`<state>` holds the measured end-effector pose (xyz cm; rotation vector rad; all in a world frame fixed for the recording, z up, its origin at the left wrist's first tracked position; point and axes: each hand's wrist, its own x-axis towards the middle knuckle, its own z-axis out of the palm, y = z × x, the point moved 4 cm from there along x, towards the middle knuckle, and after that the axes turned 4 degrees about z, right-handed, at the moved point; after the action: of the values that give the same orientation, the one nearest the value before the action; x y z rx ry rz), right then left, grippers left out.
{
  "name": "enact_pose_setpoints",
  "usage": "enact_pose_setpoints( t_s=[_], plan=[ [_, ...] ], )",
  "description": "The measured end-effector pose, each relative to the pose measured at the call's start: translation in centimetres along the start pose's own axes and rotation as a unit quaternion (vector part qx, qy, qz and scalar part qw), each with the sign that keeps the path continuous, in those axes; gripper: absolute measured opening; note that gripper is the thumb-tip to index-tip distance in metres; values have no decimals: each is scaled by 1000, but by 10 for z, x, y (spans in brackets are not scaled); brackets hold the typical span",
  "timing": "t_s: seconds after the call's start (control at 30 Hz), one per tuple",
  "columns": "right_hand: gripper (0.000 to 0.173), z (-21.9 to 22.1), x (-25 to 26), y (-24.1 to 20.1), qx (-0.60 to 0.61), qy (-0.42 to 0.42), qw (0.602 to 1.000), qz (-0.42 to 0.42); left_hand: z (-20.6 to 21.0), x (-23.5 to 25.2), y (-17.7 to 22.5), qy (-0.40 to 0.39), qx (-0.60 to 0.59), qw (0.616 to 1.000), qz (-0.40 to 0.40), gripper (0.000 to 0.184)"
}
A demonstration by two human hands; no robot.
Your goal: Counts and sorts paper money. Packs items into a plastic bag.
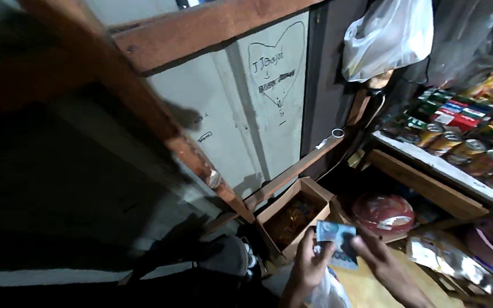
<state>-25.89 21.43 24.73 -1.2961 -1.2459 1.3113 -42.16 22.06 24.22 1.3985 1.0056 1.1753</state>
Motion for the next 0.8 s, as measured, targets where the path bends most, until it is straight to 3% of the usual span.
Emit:
enact_pose_setpoints(
  t_s=[0.17, 0.23, 0.33, 0.4, 0.47, 0.6, 0.7, 0.8],
  plan=[
    [11, -55, -2, -5, -18, 128, 989, -73, 27, 28, -11, -3, 10, 1000, -23, 61],
    [13, -86, -9, -10, 10, 72, 993, -90, 31, 42, -15, -13, 12, 999, -49, 65],
    [31, -93, -21, 10, -24, -94, 993, -66, 51, 58, -18, -46, -12, 996, -72, 63],
    [31, -78, -25, 40, 3, -131, 991, 0, 70, 64, -19, -67, -25, 996, -61, 56],
    [11, -74, -21, 59, 50, -101, 992, 51, 84, 69, -16, -109, -33, 993, -39, 44],
    [10, -116, -17, 74, 137, -54, 987, 56, 87, 74, -10, -271, -47, 960, 46, 10],
    [11, -146, -19, 80, 195, -52, 979, 39, 84, 68, -1, -380, 51, 923, 19, 27],
    [9, -164, -25, 88, 197, -49, 978, 46, 90, 55, 5, -412, 178, 892, -41, 53]
  ],
)
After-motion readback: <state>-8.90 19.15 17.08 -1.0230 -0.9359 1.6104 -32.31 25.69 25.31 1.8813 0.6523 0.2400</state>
